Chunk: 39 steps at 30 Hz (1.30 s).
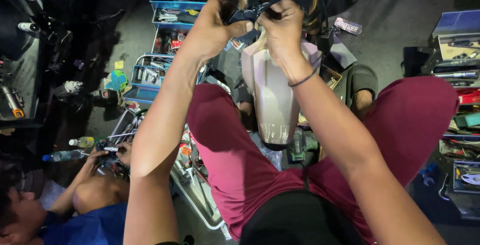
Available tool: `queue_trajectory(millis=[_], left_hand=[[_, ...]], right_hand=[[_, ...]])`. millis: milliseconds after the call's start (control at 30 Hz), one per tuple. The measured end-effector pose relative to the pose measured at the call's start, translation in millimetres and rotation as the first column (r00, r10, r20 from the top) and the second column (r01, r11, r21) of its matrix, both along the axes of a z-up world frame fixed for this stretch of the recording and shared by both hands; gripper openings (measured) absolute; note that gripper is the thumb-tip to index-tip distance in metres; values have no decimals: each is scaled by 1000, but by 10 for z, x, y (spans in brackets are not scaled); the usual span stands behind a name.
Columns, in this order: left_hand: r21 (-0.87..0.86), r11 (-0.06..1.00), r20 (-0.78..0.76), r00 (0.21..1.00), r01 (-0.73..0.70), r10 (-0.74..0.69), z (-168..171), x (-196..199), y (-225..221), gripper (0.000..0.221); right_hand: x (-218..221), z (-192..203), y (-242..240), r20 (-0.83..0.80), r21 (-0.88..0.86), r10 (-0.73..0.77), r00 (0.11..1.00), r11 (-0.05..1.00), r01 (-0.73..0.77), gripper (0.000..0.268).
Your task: Connecting and insulating electrical wires on a motorcycle using electrical tape.
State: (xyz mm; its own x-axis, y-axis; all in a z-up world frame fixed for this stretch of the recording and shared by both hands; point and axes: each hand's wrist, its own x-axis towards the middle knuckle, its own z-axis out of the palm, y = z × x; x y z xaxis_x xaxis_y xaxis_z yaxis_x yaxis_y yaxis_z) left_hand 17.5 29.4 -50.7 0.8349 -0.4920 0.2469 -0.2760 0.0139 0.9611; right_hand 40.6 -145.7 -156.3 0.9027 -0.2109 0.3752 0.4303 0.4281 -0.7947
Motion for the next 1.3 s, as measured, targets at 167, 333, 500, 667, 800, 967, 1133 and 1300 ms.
queue_trajectory(millis=[167,333,500,667,800,967,1133,1300], left_hand=[[-12,999,162,986,-34,35,-77,83,5,52],[-40,995,144,985,-93,98,-92,39,-13,56],[50,984,199,967,-174,161,-28,22,-53,62],[80,992,173,981,-100,85,2,78,-34,45],[324,931,145,981,-167,126,118,82,20,39],[430,894,175,983,-125,53,106,164,10,33],[442,884,239,970,-151,46,289,81,-23,30],[450,880,326,945,-152,-3,295,-2,-102,28]], right_hand=[[-554,427,-195,-62,-366,-320,945,889,277,29],[-339,986,-429,0,-467,-84,996,881,75,15],[-181,1681,-505,-724,-304,282,629,688,-659,32],[-573,1705,-452,-672,-320,236,702,762,-563,42],[-1120,1390,-426,-496,-289,190,847,884,-367,45],[-1011,922,-447,-441,-352,163,883,873,-337,32],[-796,864,-428,-208,-729,-99,973,679,-87,70],[-805,1124,-311,-590,-488,-43,806,814,-313,53]])
